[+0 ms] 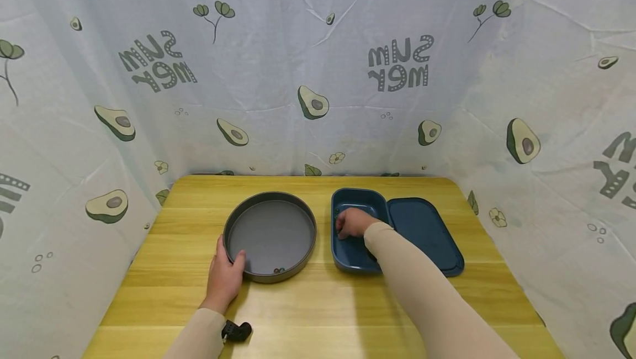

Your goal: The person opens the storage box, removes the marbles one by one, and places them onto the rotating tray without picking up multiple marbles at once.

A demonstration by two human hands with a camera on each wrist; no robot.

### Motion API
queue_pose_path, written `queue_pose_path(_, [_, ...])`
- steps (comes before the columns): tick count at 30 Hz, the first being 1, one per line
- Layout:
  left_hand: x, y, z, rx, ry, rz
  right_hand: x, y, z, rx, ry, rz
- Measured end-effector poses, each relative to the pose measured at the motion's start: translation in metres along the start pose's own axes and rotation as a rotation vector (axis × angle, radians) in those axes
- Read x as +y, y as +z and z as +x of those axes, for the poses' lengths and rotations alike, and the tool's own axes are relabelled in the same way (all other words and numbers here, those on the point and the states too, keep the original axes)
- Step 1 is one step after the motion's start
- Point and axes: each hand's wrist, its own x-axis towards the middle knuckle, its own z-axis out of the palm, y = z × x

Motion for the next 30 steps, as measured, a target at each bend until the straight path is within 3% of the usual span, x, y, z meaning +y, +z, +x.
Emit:
queue_pose_path(11, [0.0005, -0.0007, -0.0002, -0.001, -0.002, 0.003, 0.002, 0.0031, -0.0007, -0.011, 0.036, 0.118])
queue_pose_path(30, [-0.0007, -0.0001, 0.0008, 0.002, -0.005, 0.003, 0.0013, 0.0036, -0.0033, -0.027, 0.028, 0.11])
